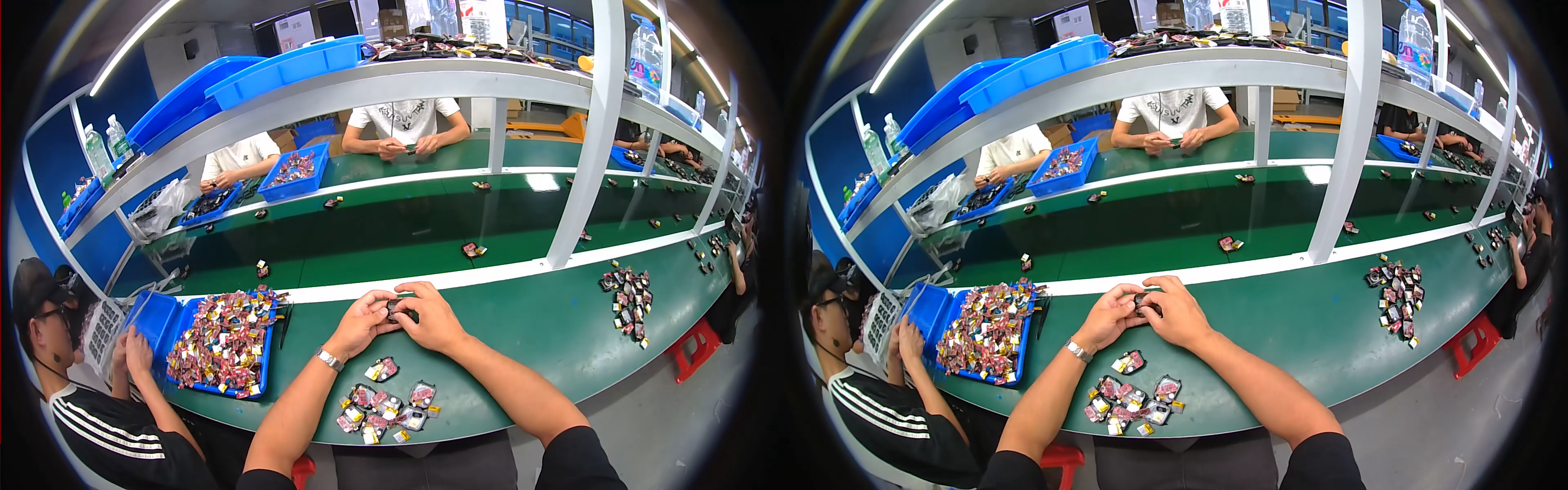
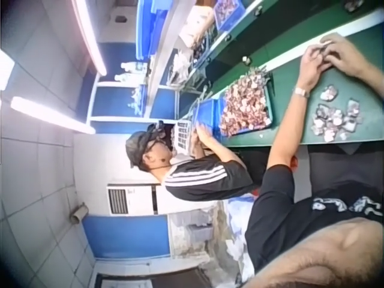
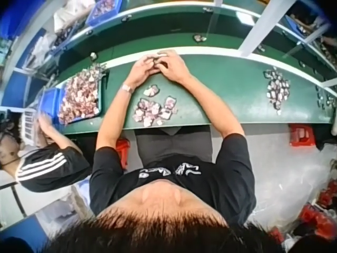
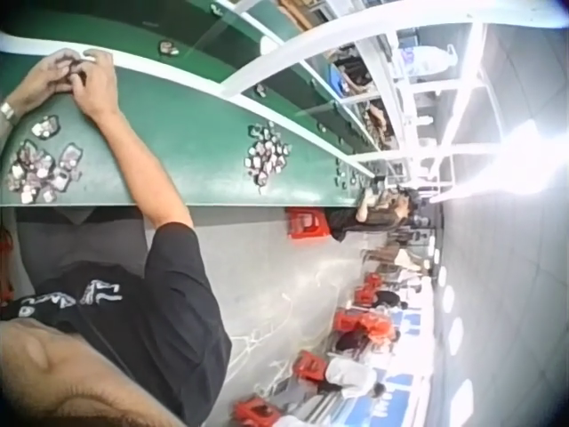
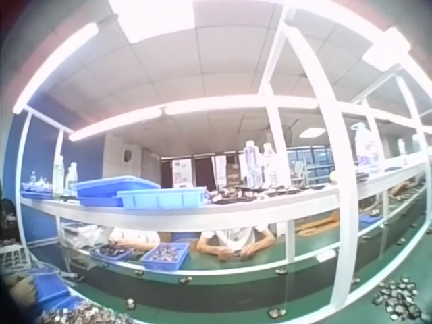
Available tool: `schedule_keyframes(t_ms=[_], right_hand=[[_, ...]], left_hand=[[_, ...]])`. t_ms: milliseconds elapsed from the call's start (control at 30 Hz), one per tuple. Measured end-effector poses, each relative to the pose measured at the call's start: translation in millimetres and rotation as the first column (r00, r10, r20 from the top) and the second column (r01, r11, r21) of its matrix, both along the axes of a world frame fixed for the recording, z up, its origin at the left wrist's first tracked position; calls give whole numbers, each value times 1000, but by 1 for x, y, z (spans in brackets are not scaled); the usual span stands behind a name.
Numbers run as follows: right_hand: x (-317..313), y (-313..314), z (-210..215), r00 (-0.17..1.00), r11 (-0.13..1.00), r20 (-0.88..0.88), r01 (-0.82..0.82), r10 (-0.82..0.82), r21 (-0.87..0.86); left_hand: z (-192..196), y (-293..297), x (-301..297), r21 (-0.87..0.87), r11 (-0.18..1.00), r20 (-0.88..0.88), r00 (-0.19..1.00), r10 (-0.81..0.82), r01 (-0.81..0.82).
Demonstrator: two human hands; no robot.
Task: Sorting and arranging small magnetic or electronic components on an assembly line.
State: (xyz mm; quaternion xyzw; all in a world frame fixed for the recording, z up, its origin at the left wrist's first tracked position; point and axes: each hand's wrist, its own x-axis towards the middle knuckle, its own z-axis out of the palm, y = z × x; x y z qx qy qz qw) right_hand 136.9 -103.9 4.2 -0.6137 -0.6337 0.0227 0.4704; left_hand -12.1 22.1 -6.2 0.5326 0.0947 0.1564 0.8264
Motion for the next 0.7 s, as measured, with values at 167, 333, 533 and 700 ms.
schedule_keyframes(t_ms=[167,333,533,700], right_hand=[[-8,5,-7,999,999,-27,41,-41,25],[-9,5,-11,998,997,-24,55,-53,53],[-12,7,-17,992,995,-97,90,-85,49],[-13,6,-13,990,993,-120,81,-71,81]], left_hand=[[-4,3,-1,22,1000,-18,1000,17,-16],[-4,3,0,-7,999,-3,999,37,-37],[-7,4,-1,-35,999,0,999,33,-33],[-5,5,-2,-82,997,46,999,2,2]])
